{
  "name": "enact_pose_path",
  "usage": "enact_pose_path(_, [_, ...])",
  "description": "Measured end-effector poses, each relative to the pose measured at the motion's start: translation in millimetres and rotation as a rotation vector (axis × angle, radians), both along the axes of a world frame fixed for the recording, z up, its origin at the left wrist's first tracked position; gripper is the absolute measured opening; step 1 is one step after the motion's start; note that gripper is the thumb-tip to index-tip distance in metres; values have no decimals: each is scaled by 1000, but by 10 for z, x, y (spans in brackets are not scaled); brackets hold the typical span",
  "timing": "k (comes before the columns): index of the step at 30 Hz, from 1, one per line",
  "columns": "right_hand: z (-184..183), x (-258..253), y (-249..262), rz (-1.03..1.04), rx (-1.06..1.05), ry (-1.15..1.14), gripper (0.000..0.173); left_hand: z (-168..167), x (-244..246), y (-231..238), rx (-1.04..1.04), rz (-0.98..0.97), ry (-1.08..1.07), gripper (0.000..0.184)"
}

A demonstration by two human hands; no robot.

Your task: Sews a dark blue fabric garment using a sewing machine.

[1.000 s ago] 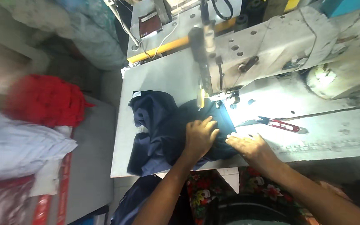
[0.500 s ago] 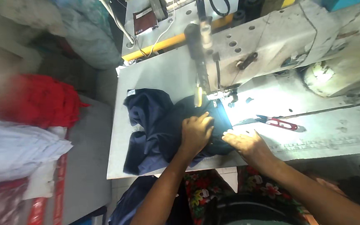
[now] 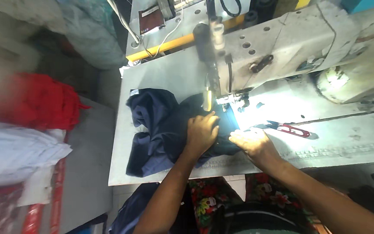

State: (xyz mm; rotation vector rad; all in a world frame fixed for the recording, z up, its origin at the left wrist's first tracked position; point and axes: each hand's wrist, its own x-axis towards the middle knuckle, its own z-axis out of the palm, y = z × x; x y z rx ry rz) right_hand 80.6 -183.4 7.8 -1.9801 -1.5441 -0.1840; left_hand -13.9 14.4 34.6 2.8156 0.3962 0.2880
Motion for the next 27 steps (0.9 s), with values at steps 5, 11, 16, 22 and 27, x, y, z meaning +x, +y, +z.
enact_pose_path(5, [-6,29,62,-9,13,-13,25,-43,59,85,-3,5,-27,25])
enact_pose_path(11, [21,73,131,-9,-4,-19,27,-45,127,163,0,33,-10,26])
enact_pose_path(16, [57,90,188,-29,-23,-34,26,-46,171,214,-12,52,28,29])
enact_pose_path(22, [67,158,246,-15,11,-14,26,-15,242,267,-26,81,77,30])
enact_pose_path(27, [13,214,260,11,-5,6,27,94,261,387,-42,35,197,33])
